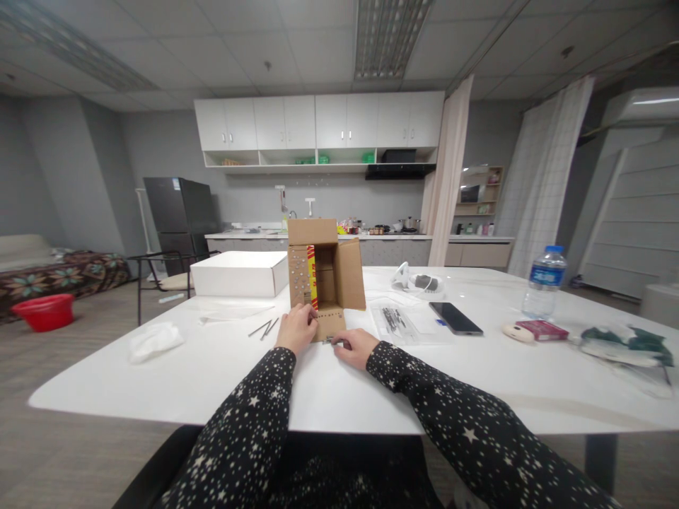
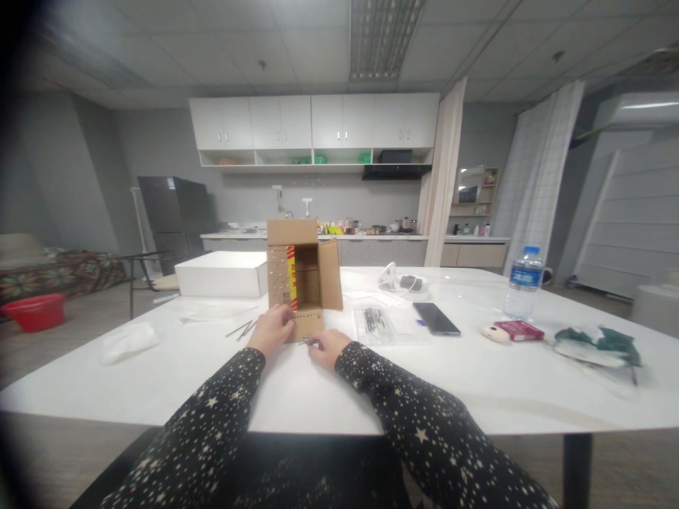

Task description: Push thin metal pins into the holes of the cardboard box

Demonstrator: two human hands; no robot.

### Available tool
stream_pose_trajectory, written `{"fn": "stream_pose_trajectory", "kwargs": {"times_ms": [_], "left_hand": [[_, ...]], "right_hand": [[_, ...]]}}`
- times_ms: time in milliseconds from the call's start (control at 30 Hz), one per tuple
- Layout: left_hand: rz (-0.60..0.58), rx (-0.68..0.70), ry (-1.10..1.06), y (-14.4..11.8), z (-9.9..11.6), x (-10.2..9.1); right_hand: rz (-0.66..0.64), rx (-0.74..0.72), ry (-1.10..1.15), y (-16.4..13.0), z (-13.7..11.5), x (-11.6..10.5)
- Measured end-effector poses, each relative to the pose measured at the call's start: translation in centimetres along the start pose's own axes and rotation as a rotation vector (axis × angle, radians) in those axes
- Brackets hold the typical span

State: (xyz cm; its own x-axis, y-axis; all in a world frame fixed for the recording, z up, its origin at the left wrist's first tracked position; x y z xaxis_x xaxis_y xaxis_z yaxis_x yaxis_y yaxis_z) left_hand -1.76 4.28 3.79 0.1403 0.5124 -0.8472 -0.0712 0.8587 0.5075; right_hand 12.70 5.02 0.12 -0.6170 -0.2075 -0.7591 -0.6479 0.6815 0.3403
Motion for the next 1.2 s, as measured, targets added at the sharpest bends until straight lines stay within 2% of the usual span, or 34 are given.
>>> {"fn": "stream_pose_trajectory", "kwargs": {"times_ms": [200, 467, 667, 1200], "left_hand": [[-0.027, 0.138, 0.004, -0.4, 1.8, 0.4], [-0.124, 0.346, -0.064, -1.2, 3.8, 1.3], [-0.152, 0.372, -0.061, -1.2, 3.9, 1.5], [-0.166, 0.323, -0.041, -1.3, 3.8, 1.2]], "right_hand": [[-0.013, 0.002, -0.011, 0.1, -0.1, 0.0], [-0.023, -0.024, -0.038, 0.1, -0.3, 0.1], [-0.028, -0.01, -0.034, 0.1, -0.3, 0.1], [-0.029, -0.01, -0.04, 0.1, -0.2, 0.1]]}}
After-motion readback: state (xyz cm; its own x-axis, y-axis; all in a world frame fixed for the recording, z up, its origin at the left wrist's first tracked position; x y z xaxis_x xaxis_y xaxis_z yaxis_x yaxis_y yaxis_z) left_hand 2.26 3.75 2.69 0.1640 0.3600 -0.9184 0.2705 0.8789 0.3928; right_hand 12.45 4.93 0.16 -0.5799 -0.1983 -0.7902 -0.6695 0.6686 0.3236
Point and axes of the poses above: each hand's wrist, its own y-axis towards the middle knuckle, its own x-axis out of the palm, z = x × y, the point moved 7 cm from there along y, towards the middle knuckle, and after that the axes turned 8 degrees about y, right-handed, at the moved point
